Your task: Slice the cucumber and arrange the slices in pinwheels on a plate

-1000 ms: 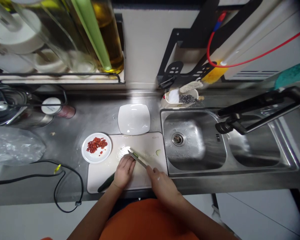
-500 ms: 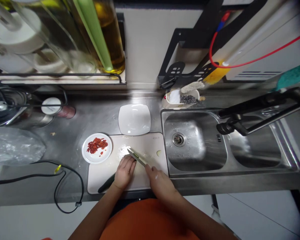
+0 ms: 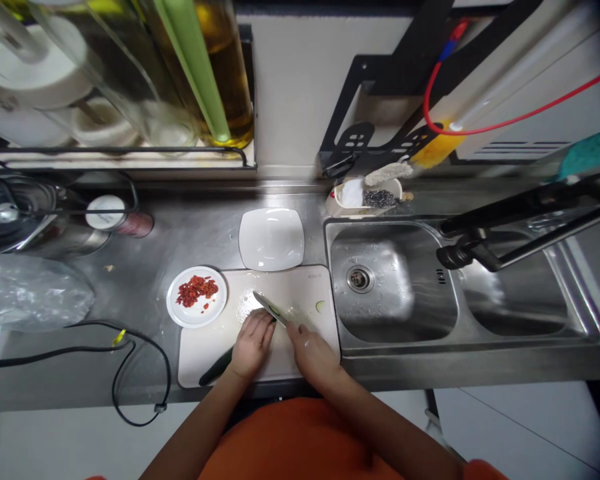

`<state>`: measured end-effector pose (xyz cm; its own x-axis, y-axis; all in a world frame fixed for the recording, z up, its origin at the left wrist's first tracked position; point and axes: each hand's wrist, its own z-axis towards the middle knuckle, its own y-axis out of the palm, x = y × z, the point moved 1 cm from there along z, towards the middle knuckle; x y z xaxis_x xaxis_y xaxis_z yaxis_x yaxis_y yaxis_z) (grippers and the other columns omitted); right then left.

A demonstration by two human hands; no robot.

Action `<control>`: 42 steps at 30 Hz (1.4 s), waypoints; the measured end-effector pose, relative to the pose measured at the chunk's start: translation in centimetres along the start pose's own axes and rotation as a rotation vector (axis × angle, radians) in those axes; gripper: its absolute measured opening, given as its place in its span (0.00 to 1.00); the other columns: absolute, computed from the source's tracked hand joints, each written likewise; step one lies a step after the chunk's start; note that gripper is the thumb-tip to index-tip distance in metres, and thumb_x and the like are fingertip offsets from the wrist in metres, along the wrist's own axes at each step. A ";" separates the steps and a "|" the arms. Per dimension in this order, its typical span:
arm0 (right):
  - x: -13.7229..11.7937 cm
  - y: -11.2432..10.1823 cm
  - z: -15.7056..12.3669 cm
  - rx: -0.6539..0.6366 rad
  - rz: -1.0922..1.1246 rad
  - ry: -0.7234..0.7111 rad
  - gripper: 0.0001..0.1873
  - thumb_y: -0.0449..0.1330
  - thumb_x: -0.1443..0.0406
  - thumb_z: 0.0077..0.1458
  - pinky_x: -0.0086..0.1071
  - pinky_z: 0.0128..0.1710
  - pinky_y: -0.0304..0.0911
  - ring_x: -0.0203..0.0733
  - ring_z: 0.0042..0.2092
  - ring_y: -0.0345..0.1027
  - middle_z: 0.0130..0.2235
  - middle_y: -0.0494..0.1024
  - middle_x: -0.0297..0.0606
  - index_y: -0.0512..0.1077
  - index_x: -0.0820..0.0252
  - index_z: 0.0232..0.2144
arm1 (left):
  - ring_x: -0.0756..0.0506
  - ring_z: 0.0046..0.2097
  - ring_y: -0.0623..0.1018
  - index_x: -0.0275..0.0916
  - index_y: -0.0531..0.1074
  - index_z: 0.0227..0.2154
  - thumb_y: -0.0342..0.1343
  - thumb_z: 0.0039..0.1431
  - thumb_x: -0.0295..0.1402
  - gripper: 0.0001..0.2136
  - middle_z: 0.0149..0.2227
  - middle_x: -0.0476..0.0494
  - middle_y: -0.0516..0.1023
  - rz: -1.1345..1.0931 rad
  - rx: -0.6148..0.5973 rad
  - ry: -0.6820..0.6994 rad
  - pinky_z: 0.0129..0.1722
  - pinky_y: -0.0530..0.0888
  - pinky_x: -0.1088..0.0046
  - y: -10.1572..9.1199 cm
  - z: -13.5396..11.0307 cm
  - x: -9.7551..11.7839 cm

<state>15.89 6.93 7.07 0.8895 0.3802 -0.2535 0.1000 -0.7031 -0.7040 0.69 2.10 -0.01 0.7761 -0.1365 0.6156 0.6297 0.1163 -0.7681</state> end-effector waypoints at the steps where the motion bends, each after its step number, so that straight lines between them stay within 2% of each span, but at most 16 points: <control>1: 0.1 0.2 0.2 0.003 0.008 -0.003 0.22 0.40 0.75 0.58 0.31 0.33 0.60 0.42 0.37 0.71 0.40 0.75 0.44 0.62 0.61 0.52 | 0.45 0.47 0.74 0.38 0.69 0.45 0.47 0.62 0.29 0.11 0.43 0.42 0.76 0.001 0.000 -0.001 0.52 0.71 0.60 0.0 0.0 0.0; 6: 0.7 0.2 -0.1 0.015 0.054 0.006 0.22 0.41 0.75 0.57 0.30 0.35 0.59 0.41 0.39 0.70 0.40 0.75 0.42 0.64 0.59 0.50 | 0.44 0.49 0.74 0.38 0.69 0.47 0.47 0.62 0.31 0.12 0.45 0.41 0.76 -0.006 -0.008 -0.012 0.52 0.71 0.60 0.1 -0.1 -0.1; 13: 0.9 -0.8 -3.2 -0.029 0.032 0.058 0.25 0.42 0.75 0.56 0.28 0.33 0.59 0.41 0.37 0.71 0.41 0.74 0.41 0.60 0.56 0.54 | 0.45 0.48 0.74 0.38 0.70 0.45 0.48 0.62 0.32 0.11 0.44 0.41 0.76 0.002 0.000 -0.025 0.52 0.71 0.62 0.0 -0.2 -0.1; 18: 0.8 -0.7 -4.5 -0.029 0.002 0.063 0.24 0.43 0.75 0.57 0.26 0.31 0.58 0.39 0.37 0.71 0.40 0.74 0.42 0.59 0.57 0.54 | 0.44 0.49 0.73 0.38 0.70 0.44 0.48 0.62 0.31 0.10 0.43 0.40 0.76 0.034 0.017 0.002 0.52 0.71 0.61 -0.1 -0.2 0.0; 26: 0.8 -1.1 -4.6 -0.027 -0.008 0.060 0.23 0.42 0.76 0.57 0.28 0.29 0.57 0.41 0.36 0.72 0.39 0.75 0.42 0.62 0.58 0.52 | 0.44 0.48 0.74 0.39 0.69 0.45 0.47 0.62 0.31 0.11 0.43 0.40 0.76 0.003 0.011 0.013 0.52 0.71 0.61 -0.1 -0.1 0.0; 42: 0.5 -2.1 -4.1 -0.057 -0.002 0.046 0.22 0.41 0.75 0.59 0.29 0.33 0.60 0.41 0.37 0.72 0.40 0.75 0.43 0.62 0.59 0.53 | 0.44 0.47 0.74 0.38 0.70 0.44 0.48 0.62 0.30 0.10 0.42 0.41 0.76 0.004 0.009 -0.001 0.52 0.71 0.60 -0.1 -0.1 0.1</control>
<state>17.95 6.18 11.13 0.9088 0.3544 -0.2203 0.1258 -0.7361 -0.6651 0.66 1.94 0.09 0.7785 -0.1348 0.6131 0.6271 0.1258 -0.7687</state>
